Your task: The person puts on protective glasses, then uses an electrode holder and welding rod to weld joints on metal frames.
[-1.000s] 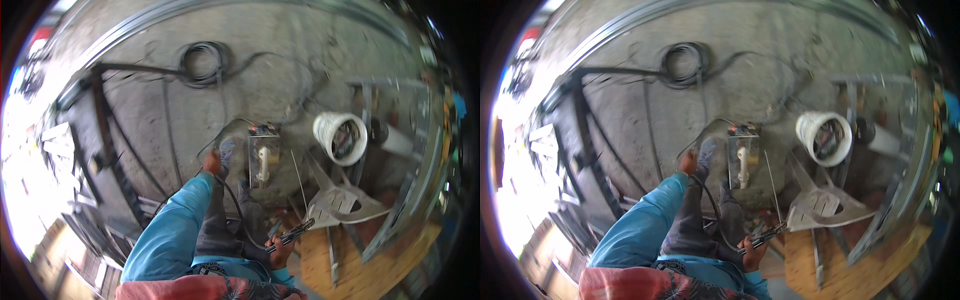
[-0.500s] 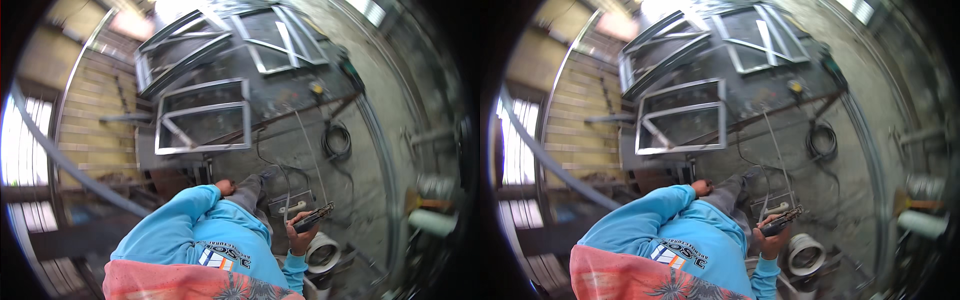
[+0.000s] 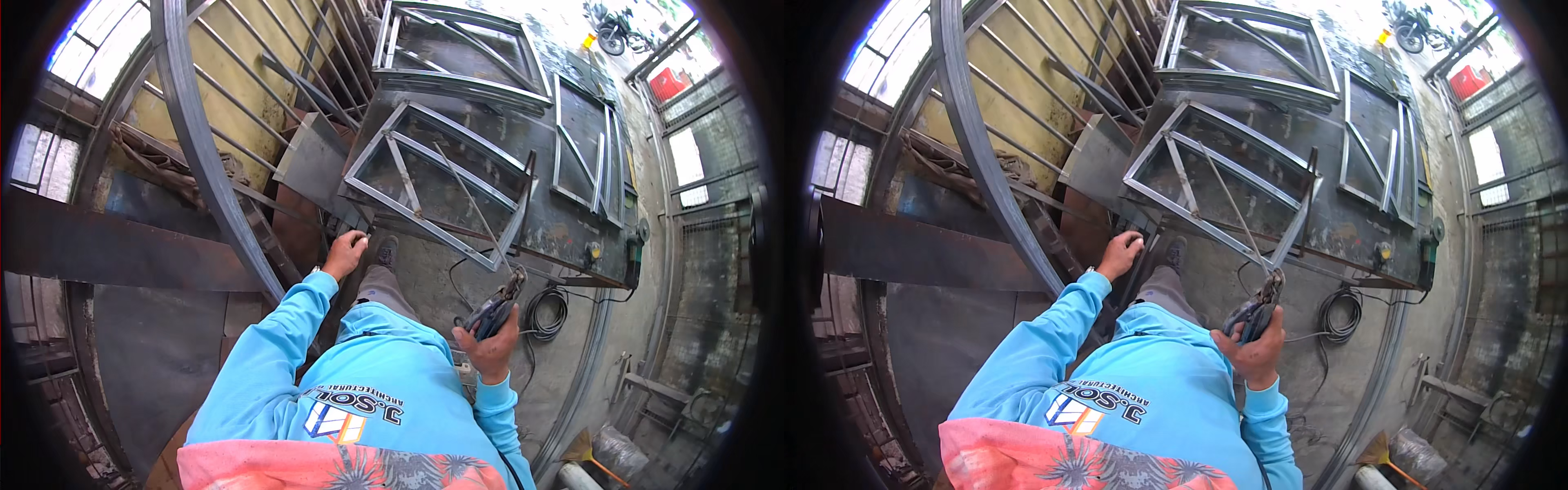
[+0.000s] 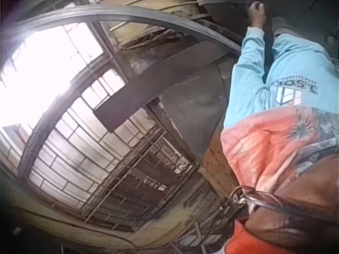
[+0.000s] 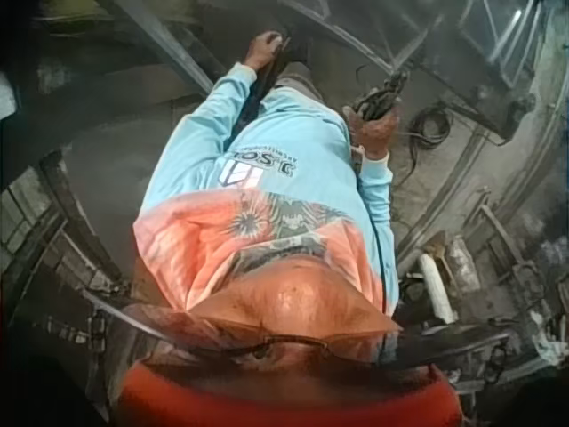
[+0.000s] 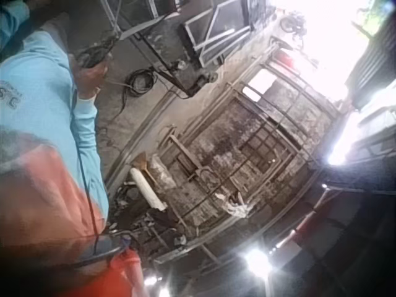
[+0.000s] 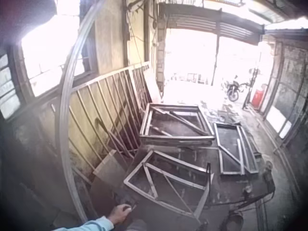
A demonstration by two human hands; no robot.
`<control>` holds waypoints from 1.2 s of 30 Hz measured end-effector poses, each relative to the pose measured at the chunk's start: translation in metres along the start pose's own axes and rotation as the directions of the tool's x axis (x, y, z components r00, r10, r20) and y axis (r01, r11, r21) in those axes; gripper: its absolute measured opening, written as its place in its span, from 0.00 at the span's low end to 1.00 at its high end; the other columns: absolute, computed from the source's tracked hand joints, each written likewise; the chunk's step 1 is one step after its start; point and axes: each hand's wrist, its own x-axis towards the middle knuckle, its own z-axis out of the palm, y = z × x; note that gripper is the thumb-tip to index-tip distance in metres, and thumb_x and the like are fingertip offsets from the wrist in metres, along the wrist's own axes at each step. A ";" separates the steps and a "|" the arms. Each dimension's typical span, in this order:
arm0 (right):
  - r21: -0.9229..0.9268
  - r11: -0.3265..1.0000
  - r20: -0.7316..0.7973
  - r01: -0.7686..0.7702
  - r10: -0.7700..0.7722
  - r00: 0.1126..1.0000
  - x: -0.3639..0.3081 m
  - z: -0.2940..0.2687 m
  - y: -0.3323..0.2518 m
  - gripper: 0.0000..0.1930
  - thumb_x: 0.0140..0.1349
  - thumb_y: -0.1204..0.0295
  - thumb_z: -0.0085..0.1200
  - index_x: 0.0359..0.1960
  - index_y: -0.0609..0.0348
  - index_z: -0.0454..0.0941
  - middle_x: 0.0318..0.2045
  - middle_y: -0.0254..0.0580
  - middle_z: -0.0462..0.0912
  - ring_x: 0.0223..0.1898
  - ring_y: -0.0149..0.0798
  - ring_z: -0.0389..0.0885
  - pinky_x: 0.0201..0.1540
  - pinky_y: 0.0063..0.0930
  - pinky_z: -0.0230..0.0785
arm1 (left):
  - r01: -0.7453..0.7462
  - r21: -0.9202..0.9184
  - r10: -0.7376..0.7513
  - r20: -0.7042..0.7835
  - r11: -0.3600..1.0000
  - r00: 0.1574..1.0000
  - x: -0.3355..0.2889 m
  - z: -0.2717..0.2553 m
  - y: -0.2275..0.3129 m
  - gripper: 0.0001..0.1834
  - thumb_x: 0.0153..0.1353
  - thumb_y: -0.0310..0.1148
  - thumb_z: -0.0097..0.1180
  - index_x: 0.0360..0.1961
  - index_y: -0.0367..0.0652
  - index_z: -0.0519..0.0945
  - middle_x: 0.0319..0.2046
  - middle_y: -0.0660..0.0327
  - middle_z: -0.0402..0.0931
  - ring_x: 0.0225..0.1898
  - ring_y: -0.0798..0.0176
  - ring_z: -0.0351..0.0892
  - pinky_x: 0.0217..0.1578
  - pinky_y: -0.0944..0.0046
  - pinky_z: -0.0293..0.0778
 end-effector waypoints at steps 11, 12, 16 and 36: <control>-0.267 0.963 0.100 -0.033 0.062 0.993 0.092 0.090 -0.021 0.34 0.46 0.58 0.79 0.42 0.68 0.69 0.18 0.29 0.73 0.19 0.22 0.73 0.20 0.21 0.67 | -0.015 -0.192 -0.002 -0.089 0.981 0.996 0.095 -0.047 0.018 0.11 0.67 0.34 0.58 0.41 0.36 0.82 0.29 0.59 0.83 0.31 0.68 0.81 0.35 0.66 0.76; -0.291 0.956 0.072 -0.044 0.067 0.995 0.101 0.097 -0.023 0.34 0.46 0.58 0.79 0.42 0.67 0.69 0.19 0.29 0.74 0.19 0.22 0.73 0.20 0.21 0.67 | -0.020 -0.144 0.010 -0.072 0.989 0.997 0.101 -0.050 0.020 0.11 0.67 0.34 0.58 0.39 0.36 0.82 0.28 0.59 0.83 0.30 0.68 0.81 0.34 0.65 0.75; -0.277 0.957 -0.006 -0.088 0.090 0.996 0.143 0.128 -0.023 0.33 0.46 0.58 0.79 0.41 0.66 0.68 0.21 0.30 0.75 0.20 0.22 0.74 0.21 0.20 0.67 | -0.059 -0.149 0.055 -0.030 0.987 0.998 0.122 -0.057 0.035 0.11 0.66 0.35 0.59 0.36 0.35 0.81 0.28 0.52 0.83 0.30 0.55 0.83 0.33 0.59 0.75; -0.439 0.871 0.015 -0.221 0.253 0.967 0.262 0.204 0.002 0.28 0.48 0.60 0.77 0.38 0.57 0.66 0.19 0.34 0.77 0.19 0.28 0.76 0.21 0.24 0.67 | -0.024 -0.023 0.026 0.086 0.999 0.996 0.219 -0.078 0.032 0.14 0.53 0.27 0.66 0.40 0.34 0.82 0.36 0.49 0.80 0.38 0.47 0.82 0.41 0.55 0.77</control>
